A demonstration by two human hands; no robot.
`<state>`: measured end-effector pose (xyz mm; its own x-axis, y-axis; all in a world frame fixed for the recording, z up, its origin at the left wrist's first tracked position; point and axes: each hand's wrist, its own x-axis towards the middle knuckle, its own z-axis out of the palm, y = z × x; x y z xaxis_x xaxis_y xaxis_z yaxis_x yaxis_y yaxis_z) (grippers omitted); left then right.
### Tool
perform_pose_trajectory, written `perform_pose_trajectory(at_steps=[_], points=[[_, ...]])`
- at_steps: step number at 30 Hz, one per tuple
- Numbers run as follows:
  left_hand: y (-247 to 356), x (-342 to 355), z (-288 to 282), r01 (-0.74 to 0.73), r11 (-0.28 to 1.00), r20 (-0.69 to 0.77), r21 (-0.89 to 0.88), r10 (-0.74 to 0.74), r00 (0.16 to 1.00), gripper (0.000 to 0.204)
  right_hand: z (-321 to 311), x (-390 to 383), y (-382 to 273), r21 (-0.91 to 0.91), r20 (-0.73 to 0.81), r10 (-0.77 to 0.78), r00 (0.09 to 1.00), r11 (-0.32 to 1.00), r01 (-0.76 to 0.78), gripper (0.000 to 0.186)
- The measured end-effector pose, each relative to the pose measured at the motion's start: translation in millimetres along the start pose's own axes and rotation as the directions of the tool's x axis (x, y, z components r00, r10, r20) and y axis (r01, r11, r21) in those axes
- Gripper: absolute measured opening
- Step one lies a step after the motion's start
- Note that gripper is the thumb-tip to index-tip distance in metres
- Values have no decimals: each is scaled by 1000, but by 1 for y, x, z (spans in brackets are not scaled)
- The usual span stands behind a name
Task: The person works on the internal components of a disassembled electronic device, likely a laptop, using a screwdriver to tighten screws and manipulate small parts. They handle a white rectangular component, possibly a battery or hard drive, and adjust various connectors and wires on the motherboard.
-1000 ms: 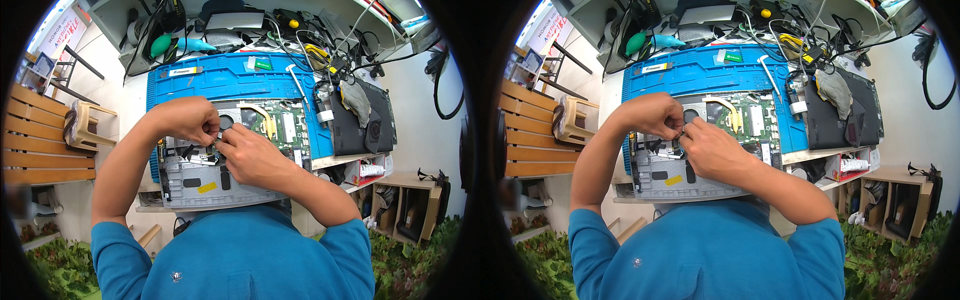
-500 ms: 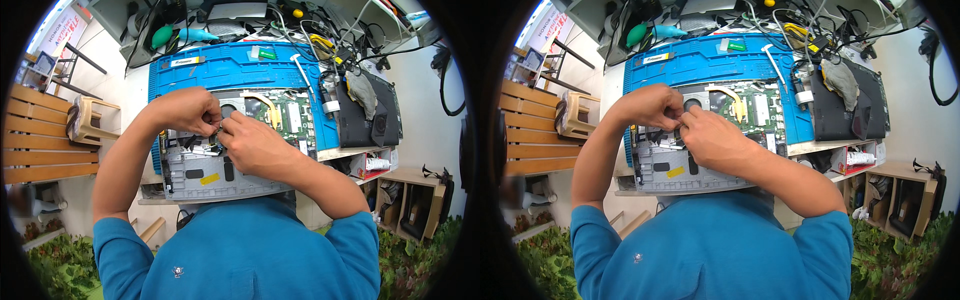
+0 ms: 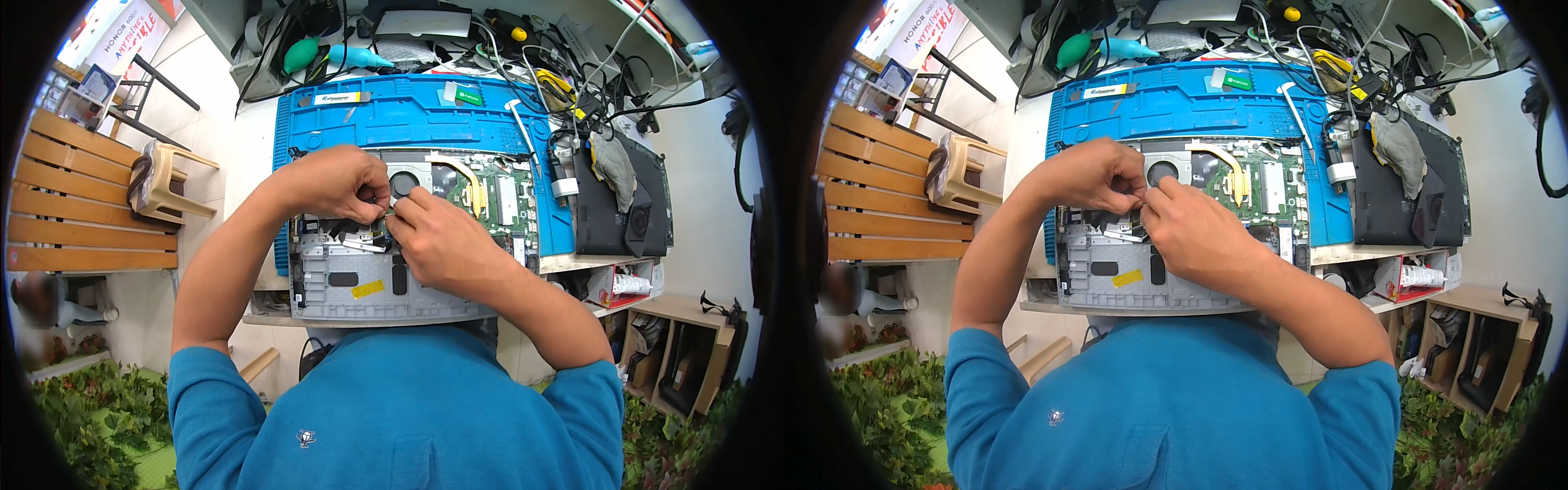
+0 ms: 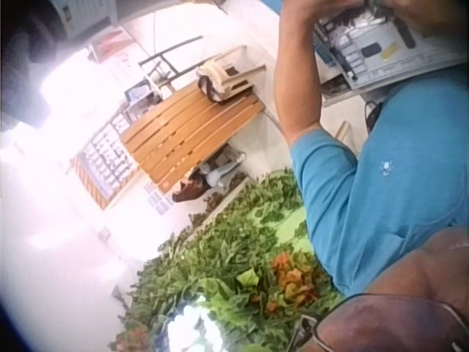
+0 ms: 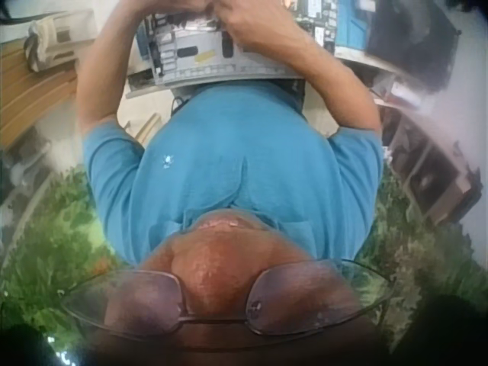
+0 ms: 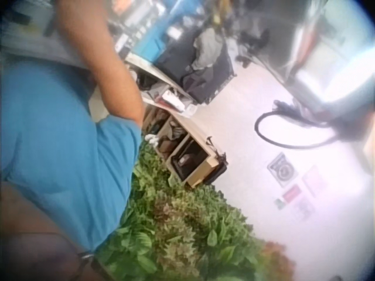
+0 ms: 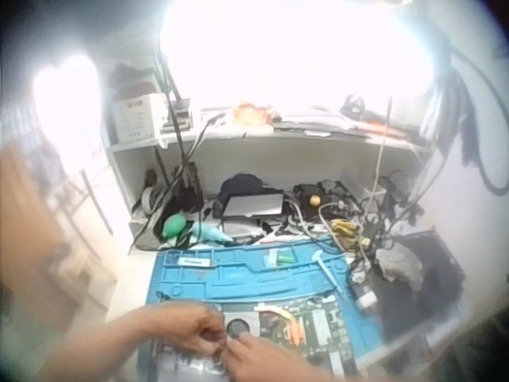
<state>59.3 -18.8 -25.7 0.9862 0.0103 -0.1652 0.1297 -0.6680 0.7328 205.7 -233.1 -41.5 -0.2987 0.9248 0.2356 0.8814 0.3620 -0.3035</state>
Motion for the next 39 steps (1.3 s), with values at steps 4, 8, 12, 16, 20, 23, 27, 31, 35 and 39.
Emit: perform_pose_trajectory(at_steps=[4,8,12,16,20,23,27,31,35,39], points=[[-2,2,-1,-3,1000,18,-6,3,1000,14,-2,-6,-3,-26,16,2,1000,1000,-2,28],[-3,3,-4,-6,1000,46,-21,7,999,14,-1,-12,-5,-22,-38,-5,999,1000,4,34],[-2,5,-6,7,1000,70,-25,-5,998,14,-1,-12,-6,-40,-51,-8,999,999,6,36],[-8,7,-6,-30,999,76,15,29,997,15,-4,-11,-6,-24,-44,-4,999,1000,3,34],[-8,10,-7,-19,999,85,31,17,996,17,-4,-10,-6,-5,-61,9,998,1000,-9,31],[-7,10,-8,10,1000,98,27,-13,995,18,-5,-9,-6,28,-70,20,997,999,-18,28],[-4,12,-11,36,997,131,65,-44,990,17,-5,-7,-3,72,-88,35,995,997,-29,27],[1,13,-11,80,995,136,67,-88,987,17,-3,-4,-1,76,-72,42,997,996,-37,24],[-1,13,-10,82,995,142,61,-90,986,17,-4,-1,-1,75,-33,62,998,995,-59,21],[1,14,-11,95,994,148,55,-102,984,18,-5,2,0,62,-9,63,998,996,-62,20]])
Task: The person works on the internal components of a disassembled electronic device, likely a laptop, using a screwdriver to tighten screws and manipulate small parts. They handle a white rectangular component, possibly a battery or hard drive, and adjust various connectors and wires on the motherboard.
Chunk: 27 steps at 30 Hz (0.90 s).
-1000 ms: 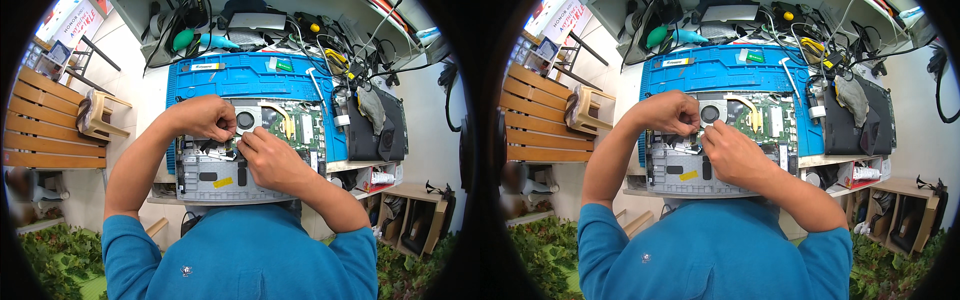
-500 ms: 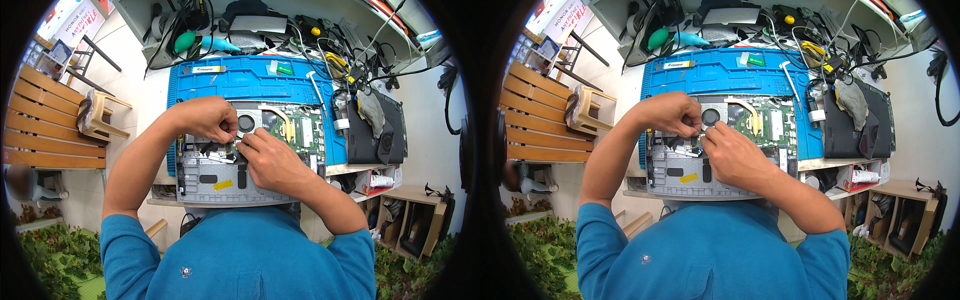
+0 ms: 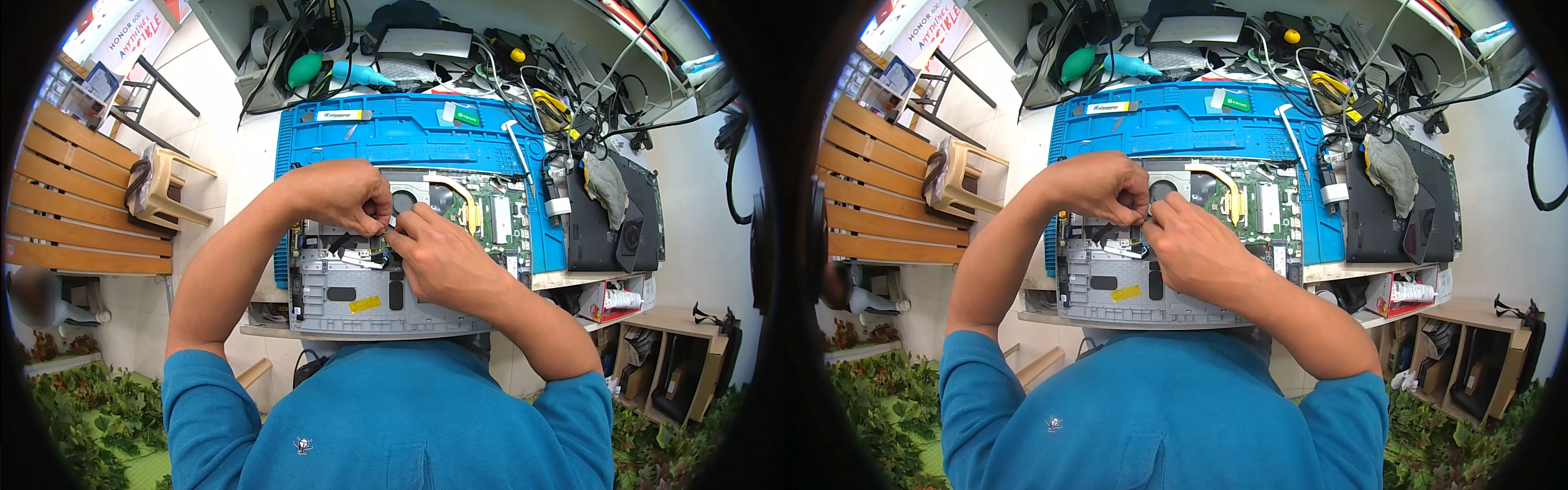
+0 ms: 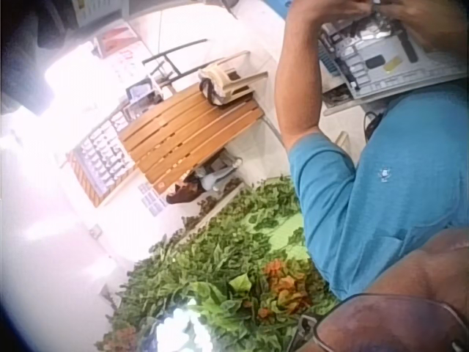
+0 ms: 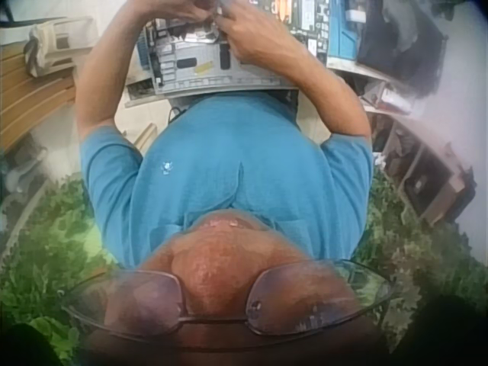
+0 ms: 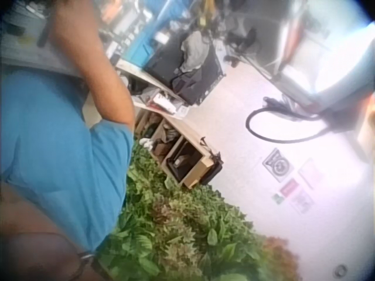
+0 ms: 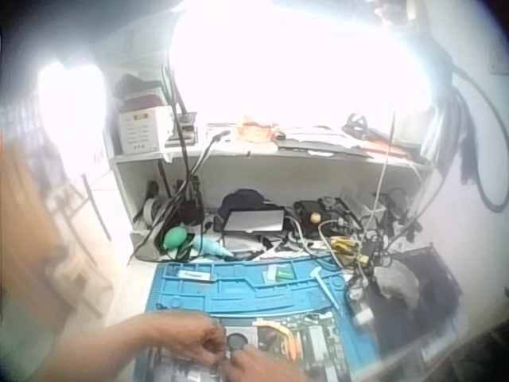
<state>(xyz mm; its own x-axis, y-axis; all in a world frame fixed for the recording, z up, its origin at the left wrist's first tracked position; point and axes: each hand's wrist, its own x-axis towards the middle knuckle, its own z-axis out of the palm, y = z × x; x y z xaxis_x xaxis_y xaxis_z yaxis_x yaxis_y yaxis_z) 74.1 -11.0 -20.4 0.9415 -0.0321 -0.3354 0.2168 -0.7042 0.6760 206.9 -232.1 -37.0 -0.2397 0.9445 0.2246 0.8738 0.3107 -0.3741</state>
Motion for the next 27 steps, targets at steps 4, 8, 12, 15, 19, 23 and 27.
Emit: perform_pose_trajectory(at_steps=[4,8,12,15,19,23,27], points=[[-3,-1,1,-43,999,-29,9,44,999,19,-3,4,-1,-20,33,-15,999,1000,15,21],[-6,-5,6,-108,994,-89,16,109,990,18,-2,5,0,-71,57,-57,997,996,61,21],[-8,-8,10,-133,991,-131,-22,129,983,18,0,5,-1,-111,83,-81,993,990,89,23],[-8,-8,10,-115,993,-128,-11,113,985,19,0,5,-2,-161,90,-113,989,979,127,23],[-4,-10,9,-124,992,-136,9,124,983,17,-1,5,-4,-198,100,-123,987,970,141,23],[-6,-15,12,-166,986,-198,-14,160,967,14,1,1,-5,-183,70,-116,991,975,127,23],[-5,-31,16,-148,989,-320,7,142,937,14,4,-5,-3,-144,20,-121,992,982,122,26]])
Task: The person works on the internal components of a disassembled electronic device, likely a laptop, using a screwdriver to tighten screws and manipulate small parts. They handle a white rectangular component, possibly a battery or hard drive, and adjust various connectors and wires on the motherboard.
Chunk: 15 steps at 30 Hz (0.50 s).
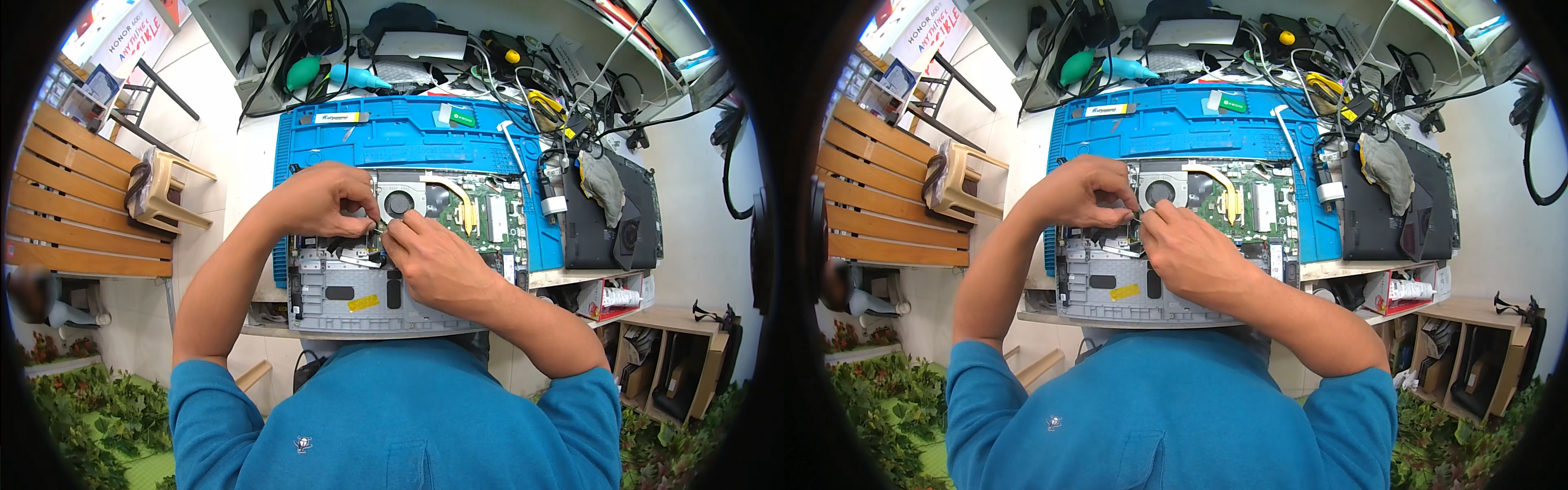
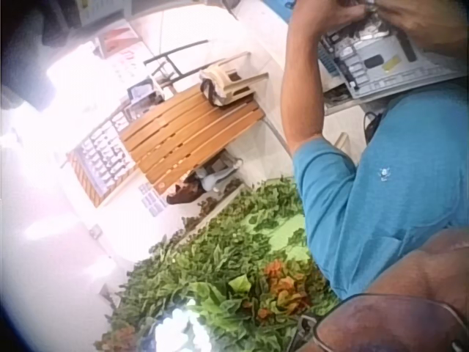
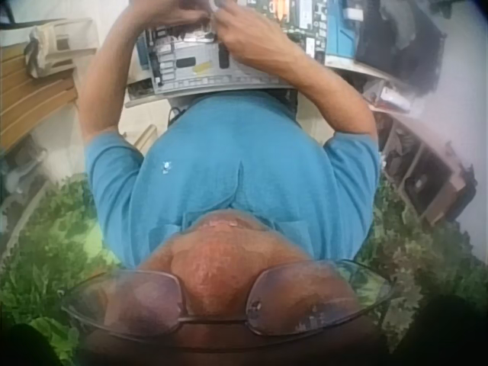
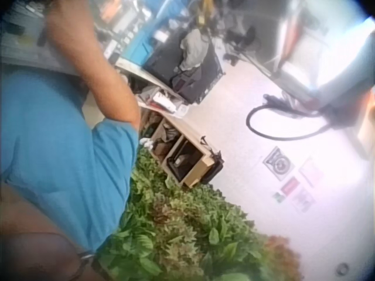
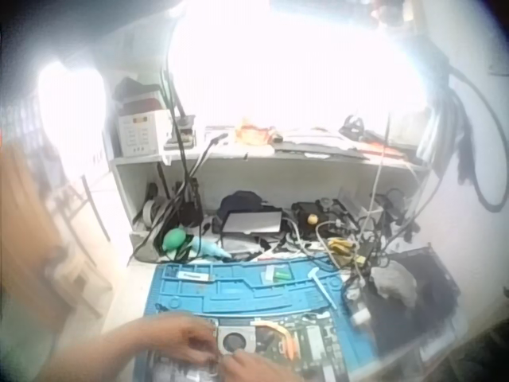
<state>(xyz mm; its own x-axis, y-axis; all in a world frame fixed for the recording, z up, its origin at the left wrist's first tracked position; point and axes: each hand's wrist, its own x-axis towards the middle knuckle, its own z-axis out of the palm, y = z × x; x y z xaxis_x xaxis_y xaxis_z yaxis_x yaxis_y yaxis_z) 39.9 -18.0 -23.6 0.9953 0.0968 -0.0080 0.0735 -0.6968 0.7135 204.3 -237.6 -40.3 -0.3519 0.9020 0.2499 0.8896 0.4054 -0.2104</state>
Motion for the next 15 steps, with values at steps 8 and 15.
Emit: perform_pose_trajectory(at_steps=[8,15], points=[[16,-37,21,-25,991,-179,130,48,983,25,-1,-7,-11,-27,-34,54,998,998,-55,32],[22,-41,32,-42,966,-211,256,98,973,31,-2,-13,-16,-1,-61,74,995,997,-74,34]])
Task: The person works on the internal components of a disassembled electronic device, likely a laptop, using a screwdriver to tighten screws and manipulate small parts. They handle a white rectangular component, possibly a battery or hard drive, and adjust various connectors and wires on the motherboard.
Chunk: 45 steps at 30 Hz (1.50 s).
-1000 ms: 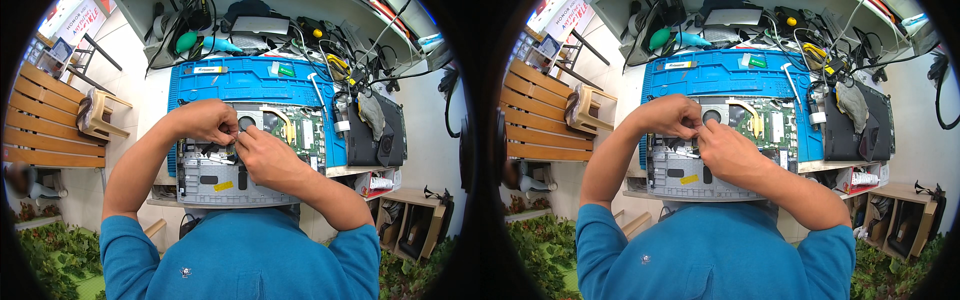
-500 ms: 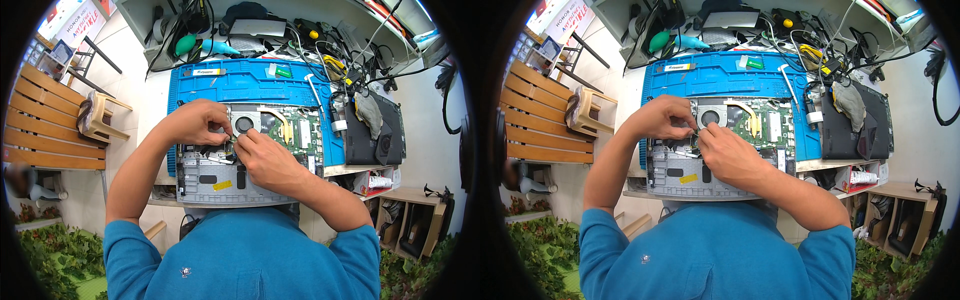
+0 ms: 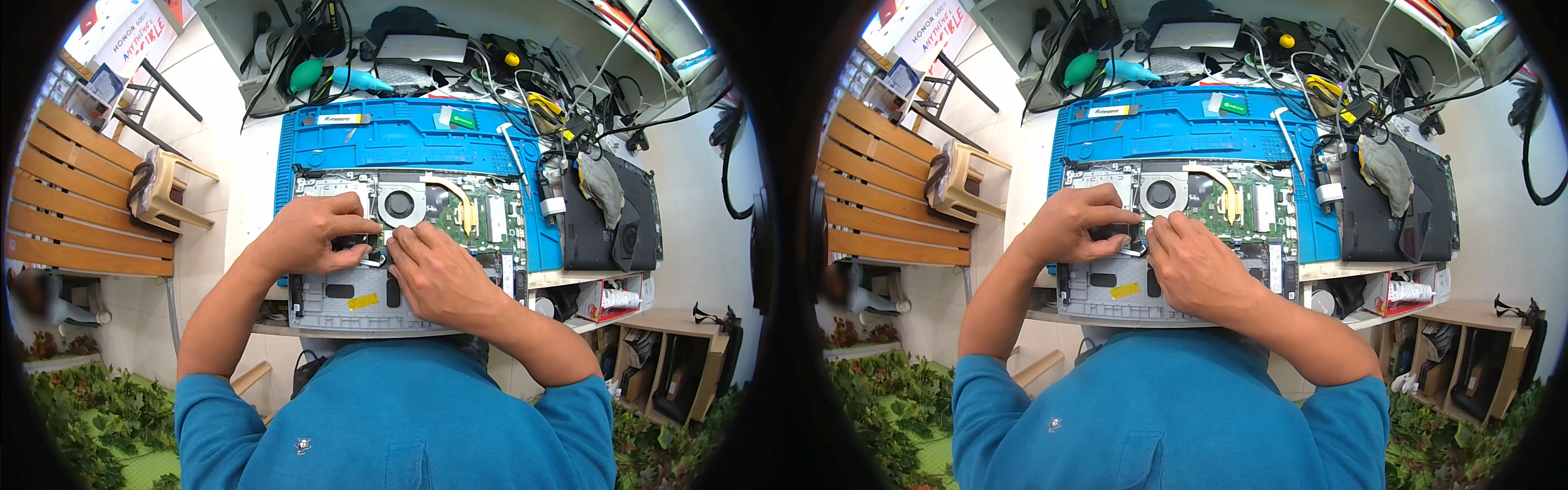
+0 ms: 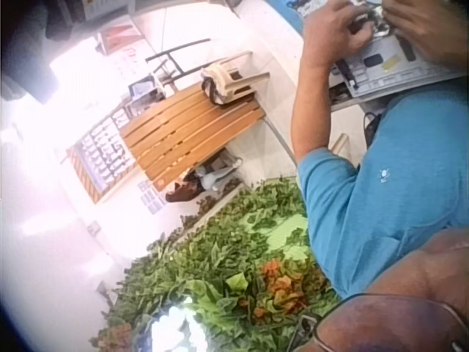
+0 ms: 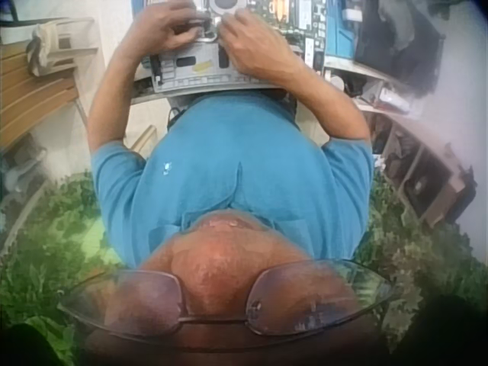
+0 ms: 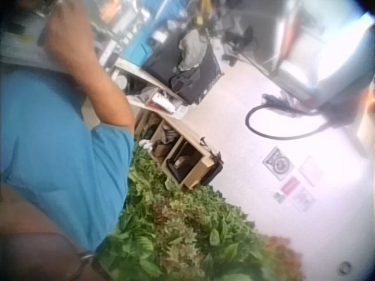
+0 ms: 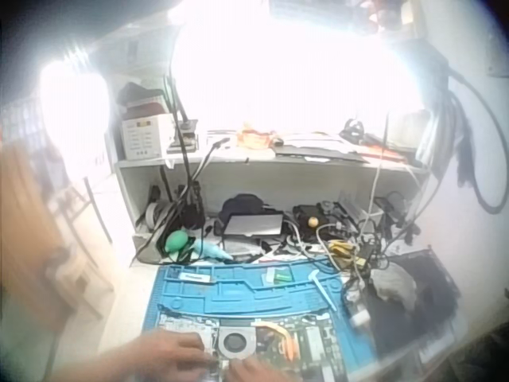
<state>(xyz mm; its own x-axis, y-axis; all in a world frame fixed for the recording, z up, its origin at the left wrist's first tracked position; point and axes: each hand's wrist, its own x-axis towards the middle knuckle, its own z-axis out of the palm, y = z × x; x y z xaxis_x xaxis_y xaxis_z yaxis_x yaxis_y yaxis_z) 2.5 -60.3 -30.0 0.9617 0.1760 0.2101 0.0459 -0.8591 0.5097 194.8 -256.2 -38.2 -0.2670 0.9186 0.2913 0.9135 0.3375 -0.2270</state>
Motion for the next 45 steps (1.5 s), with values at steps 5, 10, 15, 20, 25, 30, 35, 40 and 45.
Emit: perform_pose_trajectory(at_steps=[5,10,15,20,25,30,35,40,45], points=[[5,3,7,-76,987,9,143,75,997,29,-1,-1,1,-52,-16,-14,1000,999,14,36],[7,8,17,-213,950,-3,227,220,976,23,3,-2,1,-67,-30,-13,999,998,11,37],[10,15,17,-248,932,64,263,240,969,20,-1,-3,-3,-39,-36,28,999,999,-29,35],[15,15,15,-191,952,65,237,181,981,19,3,-6,-3,-28,-56,24,998,999,-26,37],[50,13,-14,-130,963,-21,238,139,990,20,1,-5,-6,-59,40,44,998,997,-41,44],[169,-22,-86,-380,924,-184,-43,366,912,34,2,-10,-4,-39,56,63,996,997,-61,44],[225,7,-90,-507,857,-456,90,488,744,44,-1,-5,-6,-13,43,39,998,999,-38,43],[251,21,-83,-412,907,-624,86,372,687,51,1,-5,-5,-26,26,23,999,999,-22,35],[236,41,-56,-425,882,-502,202,466,729,29,4,-5,-5,-29,41,50,998,998,-49,33]])
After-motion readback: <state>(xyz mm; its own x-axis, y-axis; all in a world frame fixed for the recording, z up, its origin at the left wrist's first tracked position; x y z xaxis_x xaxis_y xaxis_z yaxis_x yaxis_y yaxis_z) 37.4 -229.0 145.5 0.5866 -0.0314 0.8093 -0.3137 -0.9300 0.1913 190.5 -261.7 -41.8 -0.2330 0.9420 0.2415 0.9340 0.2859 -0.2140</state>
